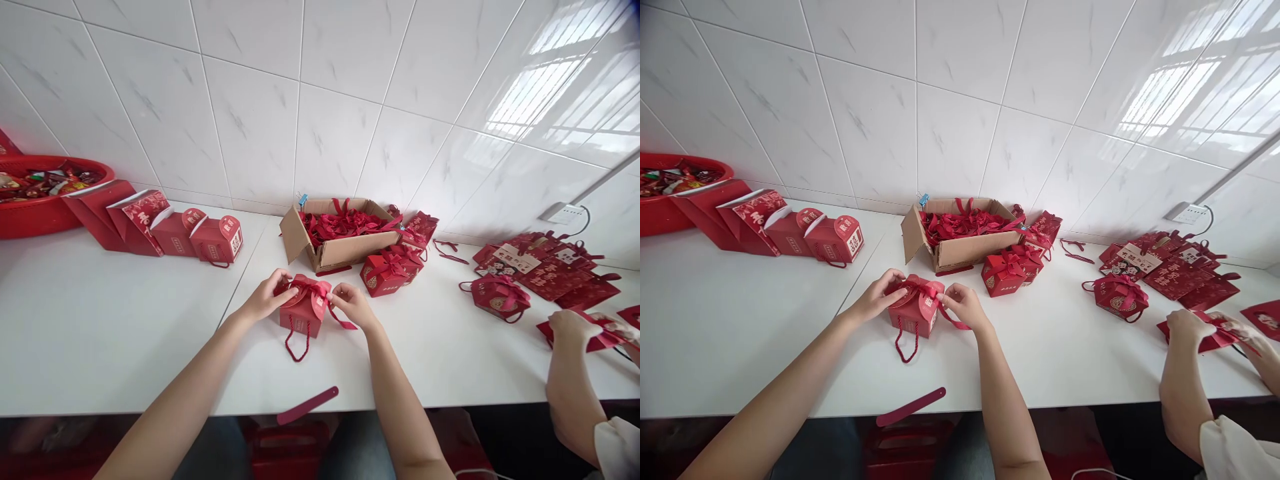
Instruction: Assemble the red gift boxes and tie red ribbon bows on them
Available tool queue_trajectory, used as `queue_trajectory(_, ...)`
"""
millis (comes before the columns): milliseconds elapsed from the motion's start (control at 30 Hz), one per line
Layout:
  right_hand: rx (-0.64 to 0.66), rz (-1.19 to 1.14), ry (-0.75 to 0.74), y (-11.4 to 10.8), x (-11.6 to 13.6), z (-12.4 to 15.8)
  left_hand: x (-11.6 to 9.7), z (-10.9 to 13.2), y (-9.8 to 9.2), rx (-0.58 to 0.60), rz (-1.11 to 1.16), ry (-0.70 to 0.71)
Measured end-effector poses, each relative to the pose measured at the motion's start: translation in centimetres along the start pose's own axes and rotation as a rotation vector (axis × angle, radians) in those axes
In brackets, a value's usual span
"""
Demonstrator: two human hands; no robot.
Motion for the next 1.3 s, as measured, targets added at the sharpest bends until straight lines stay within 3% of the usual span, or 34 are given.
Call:
queue_trajectory(133,-0.034,-0.023,0.021,0.6,-0.5,-0.4,0.3,-0.1,-0.2,-0.095,-0.012,-0.033)
queue_trajectory(300,-0.062,-0.026,0.038,1.0,-0.9,-0.7,1.3,-0.8,0.3,-0.111,0.182,-0.069)
queue_trajectory(700,-0.329,0.092,0.063,-1.5,-1.5,-0.3,2.5,-0.4,-1.4,-0.254,0.231,-0.182)
queue_trajectory(1300,-0.384,0.298,0.100,-2.3,-1.7,0.0,2.2,-0.1,-2.2,-0.295,0.148,-0.169)
Point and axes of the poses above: each hand's wrist, its own z-axis away from the middle knuckle, its own y-axis out of the palm, x = y × z, the point moved 8 cm from there along -z, towards the middle knuckle, and after that the axes turned 10 degrees about x, right-handed, at the moved point
